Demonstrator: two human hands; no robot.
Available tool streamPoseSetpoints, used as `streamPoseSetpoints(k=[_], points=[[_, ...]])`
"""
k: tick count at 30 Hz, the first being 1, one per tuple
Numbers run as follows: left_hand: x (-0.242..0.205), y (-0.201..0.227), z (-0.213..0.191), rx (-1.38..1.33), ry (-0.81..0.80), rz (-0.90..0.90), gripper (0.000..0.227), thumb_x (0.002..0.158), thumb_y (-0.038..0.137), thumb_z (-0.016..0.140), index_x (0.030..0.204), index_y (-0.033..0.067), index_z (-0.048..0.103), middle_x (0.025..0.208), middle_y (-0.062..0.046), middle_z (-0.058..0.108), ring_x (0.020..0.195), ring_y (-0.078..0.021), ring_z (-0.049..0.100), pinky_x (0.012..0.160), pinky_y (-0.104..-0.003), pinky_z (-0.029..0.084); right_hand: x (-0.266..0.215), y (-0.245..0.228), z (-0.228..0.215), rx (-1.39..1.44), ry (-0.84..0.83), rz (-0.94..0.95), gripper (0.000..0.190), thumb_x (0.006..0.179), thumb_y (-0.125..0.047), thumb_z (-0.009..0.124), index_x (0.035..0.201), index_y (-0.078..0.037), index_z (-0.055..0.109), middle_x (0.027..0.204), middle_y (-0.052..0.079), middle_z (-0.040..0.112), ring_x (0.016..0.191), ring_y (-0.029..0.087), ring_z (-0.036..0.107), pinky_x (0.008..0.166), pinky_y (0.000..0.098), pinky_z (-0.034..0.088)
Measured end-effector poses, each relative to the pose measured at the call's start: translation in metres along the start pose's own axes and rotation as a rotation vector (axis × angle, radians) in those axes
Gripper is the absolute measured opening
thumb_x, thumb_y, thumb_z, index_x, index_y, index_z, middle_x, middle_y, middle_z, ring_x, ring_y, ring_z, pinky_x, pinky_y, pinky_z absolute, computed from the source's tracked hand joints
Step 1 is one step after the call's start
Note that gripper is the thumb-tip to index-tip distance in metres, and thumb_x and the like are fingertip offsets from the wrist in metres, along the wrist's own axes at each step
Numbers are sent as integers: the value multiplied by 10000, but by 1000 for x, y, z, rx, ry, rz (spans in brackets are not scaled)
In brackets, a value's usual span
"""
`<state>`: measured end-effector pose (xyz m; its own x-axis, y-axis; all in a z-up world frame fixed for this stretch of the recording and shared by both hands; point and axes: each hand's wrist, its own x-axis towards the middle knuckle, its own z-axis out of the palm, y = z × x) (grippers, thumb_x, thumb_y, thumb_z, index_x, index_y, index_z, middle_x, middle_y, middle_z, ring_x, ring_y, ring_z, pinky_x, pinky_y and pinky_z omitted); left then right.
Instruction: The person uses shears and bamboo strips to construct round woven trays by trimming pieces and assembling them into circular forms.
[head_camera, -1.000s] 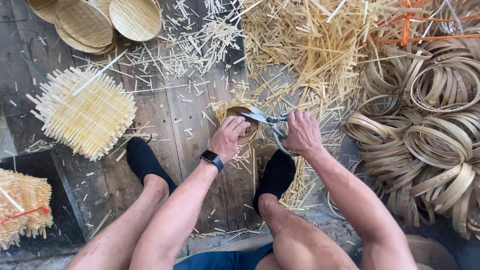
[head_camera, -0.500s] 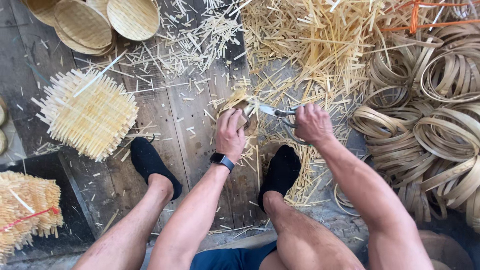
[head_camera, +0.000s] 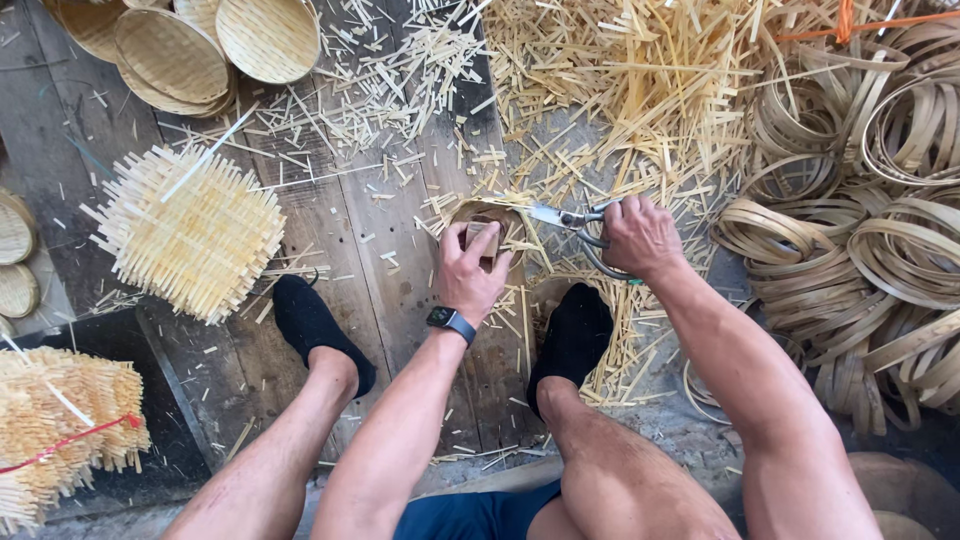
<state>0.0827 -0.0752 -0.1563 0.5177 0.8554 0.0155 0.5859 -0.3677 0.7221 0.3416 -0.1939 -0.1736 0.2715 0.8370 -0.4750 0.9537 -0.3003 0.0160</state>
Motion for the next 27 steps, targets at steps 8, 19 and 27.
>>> streamPoseSetpoints(k=[8,19,27], points=[[-3,5,8,43,-18,67,411,812,67,797,1209,152,733,1318,-175,594,1177,-361,616,1008,-424,542,6,-24,-19,-14,81,15,390,820,-297,645,1072,0,632,962,163,628,911,269,629,831,387,529],[-1,2,6,25,-36,35,599,774,59,809,1297,74,519,1301,-152,627,1234,-347,589,1066,-450,487,8,-23,-16,-26,223,-45,521,829,-459,652,1009,30,643,936,185,645,884,292,628,804,419,542],[5,-13,0,66,-154,206,603,703,-166,643,1244,93,573,1286,-91,656,1273,-298,579,1148,-398,471,-3,1,-22,-50,91,-54,540,964,-501,555,1063,23,638,960,189,652,863,266,630,729,409,549]])
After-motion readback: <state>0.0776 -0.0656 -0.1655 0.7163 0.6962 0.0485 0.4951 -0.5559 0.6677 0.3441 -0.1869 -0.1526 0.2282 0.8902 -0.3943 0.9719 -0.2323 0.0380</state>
